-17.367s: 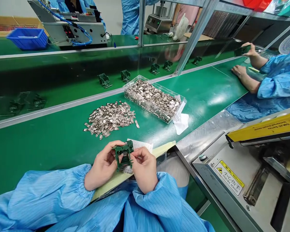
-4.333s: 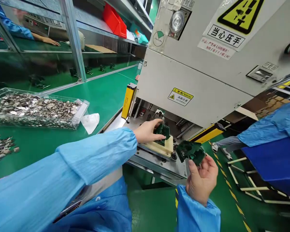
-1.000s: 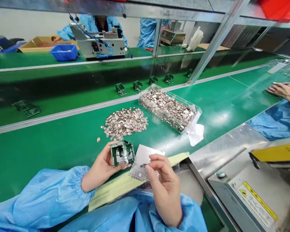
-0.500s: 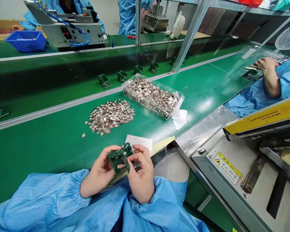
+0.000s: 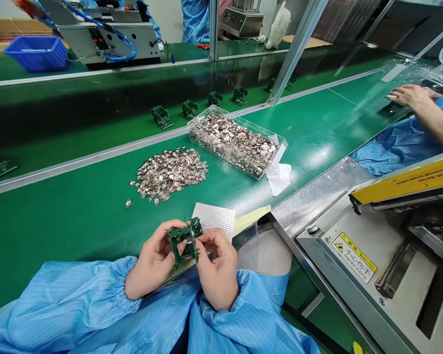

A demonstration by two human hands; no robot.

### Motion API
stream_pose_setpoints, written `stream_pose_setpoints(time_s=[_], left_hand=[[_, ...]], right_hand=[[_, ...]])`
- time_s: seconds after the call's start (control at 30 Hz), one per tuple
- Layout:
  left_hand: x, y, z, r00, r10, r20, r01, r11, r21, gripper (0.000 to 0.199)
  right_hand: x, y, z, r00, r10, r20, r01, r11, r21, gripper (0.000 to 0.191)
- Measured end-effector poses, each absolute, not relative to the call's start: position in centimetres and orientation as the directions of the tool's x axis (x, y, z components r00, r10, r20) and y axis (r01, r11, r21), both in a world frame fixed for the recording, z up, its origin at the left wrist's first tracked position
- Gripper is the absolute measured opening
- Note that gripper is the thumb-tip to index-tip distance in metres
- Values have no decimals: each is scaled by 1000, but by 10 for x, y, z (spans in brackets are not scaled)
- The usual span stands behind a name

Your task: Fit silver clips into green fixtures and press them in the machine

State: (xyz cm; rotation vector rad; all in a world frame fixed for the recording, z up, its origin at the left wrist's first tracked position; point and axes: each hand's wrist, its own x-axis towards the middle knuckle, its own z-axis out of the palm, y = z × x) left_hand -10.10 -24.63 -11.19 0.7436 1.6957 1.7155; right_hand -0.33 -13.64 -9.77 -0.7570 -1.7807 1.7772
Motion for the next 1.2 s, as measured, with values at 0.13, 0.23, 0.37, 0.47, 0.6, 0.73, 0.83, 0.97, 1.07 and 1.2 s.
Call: stream_pose_setpoints(time_s=[0.13, 0.23, 0.37, 0.47, 0.6, 0.73, 0.83, 0.97, 1.07, 1.2], left_hand=[[-100, -246, -110, -658, 750, -64, -70, 24, 997, 30], [-99, -246, -108, -661, 748, -59, -65, 21, 998, 30], [-97, -244, -103, -663, 745, -65, -70, 24, 997, 30], [-94, -243, -102, -648, 757, -80, -91, 27, 996, 30], [-88, -241, -102, -627, 775, -76, -72, 39, 997, 30], [-80, -237, -101, -615, 786, -62, -40, 47, 998, 30], [-81, -232, -96, -571, 820, -37, -28, 25, 999, 30], [-97, -209, -90, -567, 822, -56, -109, -7, 994, 39], [-110, -181, -96, -558, 828, -61, -105, 3, 994, 46], [-113, -154, -114, -529, 848, -26, -73, -15, 997, 47]], right_hand=[[-6, -138, -99, -696, 716, -42, -7, -65, -998, 18], [-7, -140, -100, -678, 732, -66, -26, -114, -993, 19], [-4, -142, -101, -666, 734, -137, -28, -208, -978, 23], [2, -143, -101, -667, 727, -165, -23, -241, -970, 24], [9, -144, -100, -657, 736, -163, -28, -240, -970, 25], [19, -145, -96, -628, 767, -129, -59, -213, -975, 25], [33, -138, -97, -630, 772, -85, -68, -164, -984, 23], [55, -111, -118, -524, 849, -71, 35, -62, -997, 30], [59, -90, -143, -569, 811, -133, 115, -82, -990, 46], [47, -87, -163, -742, 654, -149, 113, -98, -989, 52]])
